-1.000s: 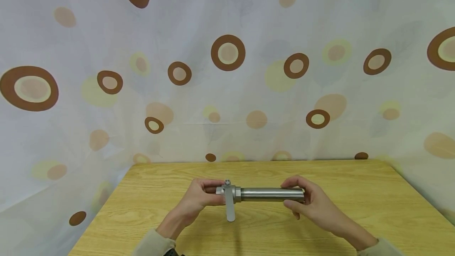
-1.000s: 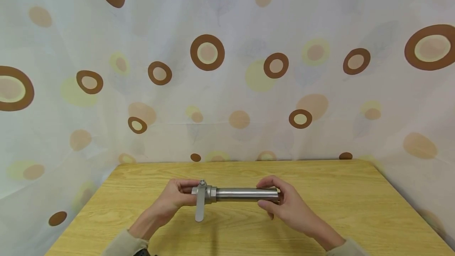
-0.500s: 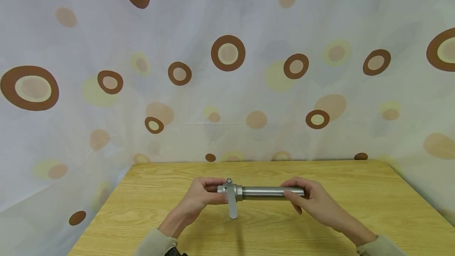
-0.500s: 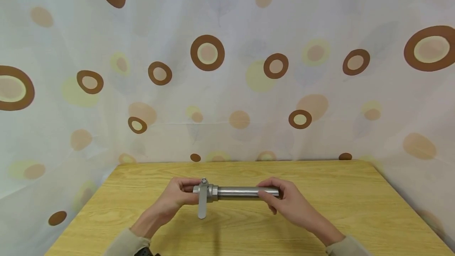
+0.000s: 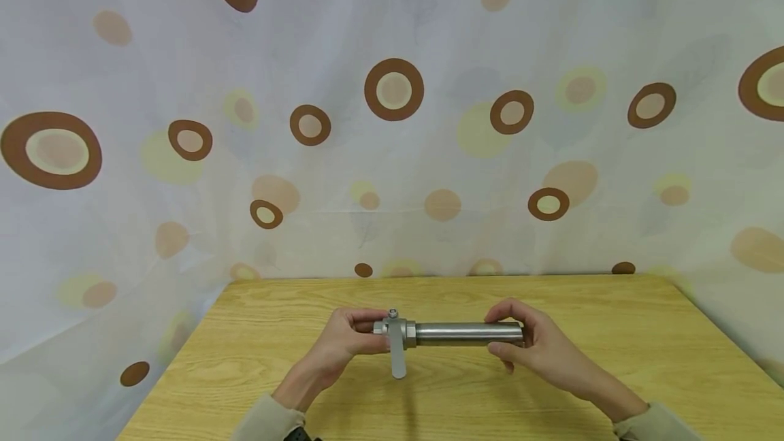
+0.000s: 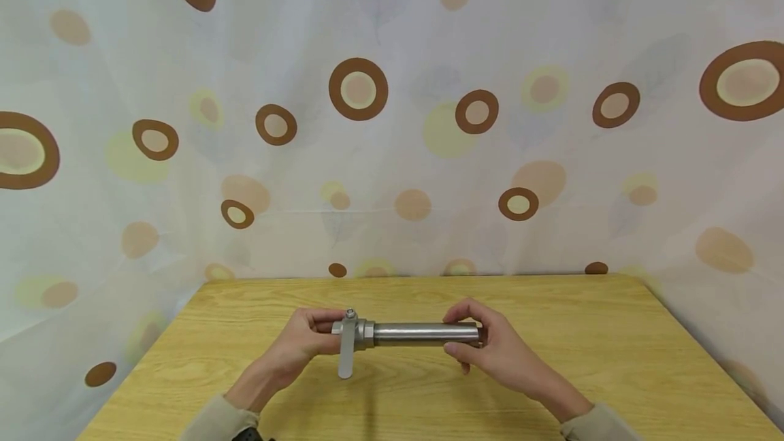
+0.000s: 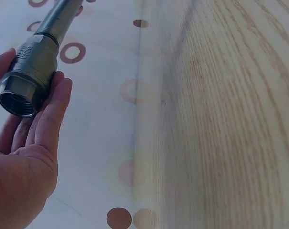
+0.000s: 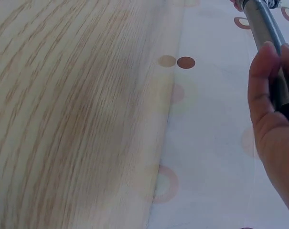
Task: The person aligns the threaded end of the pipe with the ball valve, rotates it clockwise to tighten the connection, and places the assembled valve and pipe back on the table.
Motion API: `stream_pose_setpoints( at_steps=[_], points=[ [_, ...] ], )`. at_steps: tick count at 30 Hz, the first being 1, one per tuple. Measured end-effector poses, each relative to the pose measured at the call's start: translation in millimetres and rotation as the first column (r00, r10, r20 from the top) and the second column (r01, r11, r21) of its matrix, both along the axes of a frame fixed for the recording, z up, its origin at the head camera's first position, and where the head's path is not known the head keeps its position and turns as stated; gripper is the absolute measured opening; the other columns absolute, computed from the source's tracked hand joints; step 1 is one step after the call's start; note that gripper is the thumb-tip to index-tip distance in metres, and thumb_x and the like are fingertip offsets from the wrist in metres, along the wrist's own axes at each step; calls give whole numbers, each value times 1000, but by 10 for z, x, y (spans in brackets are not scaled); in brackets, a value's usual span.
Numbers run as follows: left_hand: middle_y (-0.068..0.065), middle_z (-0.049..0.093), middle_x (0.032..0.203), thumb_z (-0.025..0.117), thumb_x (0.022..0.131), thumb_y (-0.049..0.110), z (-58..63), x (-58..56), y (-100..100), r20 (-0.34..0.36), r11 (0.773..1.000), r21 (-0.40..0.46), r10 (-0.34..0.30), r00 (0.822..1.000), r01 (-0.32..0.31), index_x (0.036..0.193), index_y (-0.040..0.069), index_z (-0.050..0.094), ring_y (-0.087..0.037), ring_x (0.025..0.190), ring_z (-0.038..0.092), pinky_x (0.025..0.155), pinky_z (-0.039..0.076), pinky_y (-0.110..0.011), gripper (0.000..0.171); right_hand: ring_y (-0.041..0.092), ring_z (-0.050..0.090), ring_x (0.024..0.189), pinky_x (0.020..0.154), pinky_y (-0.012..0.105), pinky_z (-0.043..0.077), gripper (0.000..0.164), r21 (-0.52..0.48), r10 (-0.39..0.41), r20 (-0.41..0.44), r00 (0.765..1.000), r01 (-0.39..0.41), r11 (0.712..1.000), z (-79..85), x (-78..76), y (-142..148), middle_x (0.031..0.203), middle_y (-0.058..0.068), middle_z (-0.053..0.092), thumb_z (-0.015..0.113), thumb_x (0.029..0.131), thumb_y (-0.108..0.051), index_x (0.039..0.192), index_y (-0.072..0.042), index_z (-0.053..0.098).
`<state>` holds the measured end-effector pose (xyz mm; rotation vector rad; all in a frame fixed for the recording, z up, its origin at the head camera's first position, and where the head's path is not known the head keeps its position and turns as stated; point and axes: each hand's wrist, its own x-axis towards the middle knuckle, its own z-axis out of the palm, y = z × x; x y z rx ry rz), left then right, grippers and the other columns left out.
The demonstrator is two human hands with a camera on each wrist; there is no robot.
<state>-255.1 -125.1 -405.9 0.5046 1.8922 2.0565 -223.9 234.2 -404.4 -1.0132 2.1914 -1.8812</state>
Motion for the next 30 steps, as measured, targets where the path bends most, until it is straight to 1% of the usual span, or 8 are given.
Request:
stream_pose_setpoints(
  at_steps=[5, 10, 13, 16, 17, 19, 23, 30],
  points=[
    [-24, 73, 121, 77, 89, -6, 9, 2, 11, 11, 1000, 5, 3, 1000, -3, 135, -13, 64, -23, 100, 75, 92, 61, -40, 49, 23, 65, 71, 61, 39, 61, 21, 54, -100, -27, 995, 101, 993, 29, 12, -17, 96, 17, 67, 66, 104, -4, 124, 3, 64],
    [-24, 73, 121, 77, 89, -5, 28, 11, 19, 7, 1000, 8, 3, 1000, -3, 135, -14, 64, -23, 100, 75, 92, 61, -40, 49, 29, 49, 57, 49, 38, 48, 23, 98, -123, -3, 992, 123, 988, 66, 21, -33, 78, 15, 58, 58, 110, -10, 126, 4, 64],
    [-24, 73, 121, 77, 90, -5, 25, 15, 17, 7, 1000, 14, -2, 1000, 2, 135, -14, 63, -23, 100, 75, 93, 61, -41, 49, 28, 46, 56, 48, 40, 44, 26, 93, -110, 4, 994, 109, 990, 72, 29, -41, 92, 18, 60, 58, 110, -9, 131, 5, 59],
    [-24, 73, 122, 76, 90, -5, 11, 14, 10, 13, 1000, 17, -5, 1000, 5, 136, -14, 62, -24, 102, 75, 93, 60, -42, 49, 21, 52, 62, 51, 40, 48, 33, 60, -84, 1, 996, 84, 995, 62, 41, -36, 117, 23, 58, 64, 105, -4, 135, 6, 53],
    [-24, 73, 122, 76, 90, -5, 5, 15, 5, 13, 1000, 17, -5, 1000, 4, 136, -14, 62, -24, 102, 75, 93, 60, -42, 49, 21, 54, 64, 52, 40, 50, 35, 43, -67, 4, 998, 67, 997, 57, 45, -31, 120, 25, 57, 65, 104, -2, 135, 6, 52],
    [-24, 72, 122, 75, 90, -6, -6, 15, -1, 14, 1000, 18, -3, 1000, 3, 137, -14, 62, -24, 103, 75, 93, 61, -42, 50, 23, 57, 67, 56, 40, 53, 37, 9, -23, 2, 1000, 23, 1000, 49, 50, -19, 116, 26, 59, 66, 102, 2, 135, 8, 50],
    [-24, 73, 122, 76, 89, -6, -17, 15, -12, 16, 1000, 21, -2, 1000, 1, 136, -14, 62, -24, 104, 74, 93, 61, -41, 49, 27, 60, 68, 57, 41, 58, 31, -21, 33, 1, 999, -33, 999, 41, 43, -1, 97, 23, 64, 64, 103, 4, 131, 7, 51],
    [-24, 73, 122, 75, 89, -7, 0, 36, -18, 3, 1000, 25, -3, 1000, 3, 136, -16, 61, -23, 104, 74, 92, 61, -40, 50, 22, 54, 64, 52, 36, 51, 22, 79, -103, -23, 994, 104, 991, 81, 40, 0, 97, 13, 66, 64, 105, -6, 126, 2, 65]
  ],
)
